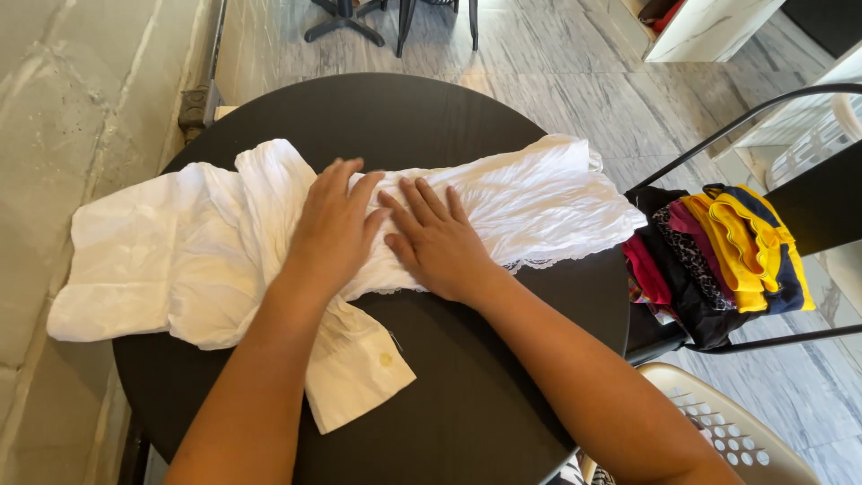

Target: The person is smoothing out a wrinkled white shirt on a round table and folding it neatly into a rectangle.

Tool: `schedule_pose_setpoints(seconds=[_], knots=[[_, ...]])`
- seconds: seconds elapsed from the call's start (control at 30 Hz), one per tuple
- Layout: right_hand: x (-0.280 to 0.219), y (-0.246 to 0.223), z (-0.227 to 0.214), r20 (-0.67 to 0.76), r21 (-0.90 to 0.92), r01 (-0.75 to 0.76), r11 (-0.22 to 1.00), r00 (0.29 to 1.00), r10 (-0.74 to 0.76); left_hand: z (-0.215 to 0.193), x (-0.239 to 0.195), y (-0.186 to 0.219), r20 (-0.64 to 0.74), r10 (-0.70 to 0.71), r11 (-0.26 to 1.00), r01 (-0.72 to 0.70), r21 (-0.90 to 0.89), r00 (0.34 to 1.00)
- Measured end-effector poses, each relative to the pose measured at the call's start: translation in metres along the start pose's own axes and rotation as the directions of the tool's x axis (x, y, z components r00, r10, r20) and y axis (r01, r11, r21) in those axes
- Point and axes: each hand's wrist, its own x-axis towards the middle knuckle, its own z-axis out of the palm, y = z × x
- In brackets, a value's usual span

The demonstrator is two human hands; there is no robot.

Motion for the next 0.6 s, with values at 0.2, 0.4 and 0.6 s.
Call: schedule_pose_setpoints(seconds=[0.2,0.4,0.6], knots=[[0.007,0.031,-0.025,0.158,-0.088,-0.237,0.968,0.956,0.249,-0.002,0.003,0.022,0.397,-0.167,0.982,0.19,-0.019,0.902],[0.006,0.122,-0.026,0.103,-0.037,-0.607,0.794,0.788,0.607,0.002,0.001,0.016,0.427,-0.174,0.984,0.17,0.049,0.887],[0.002,0.138,-0.022,-0.121,0.053,-0.649,0.759,0.75,0.65,0.008,0.002,0.008,0.352,-0.115,0.978,0.168,-0.122,0.929]])
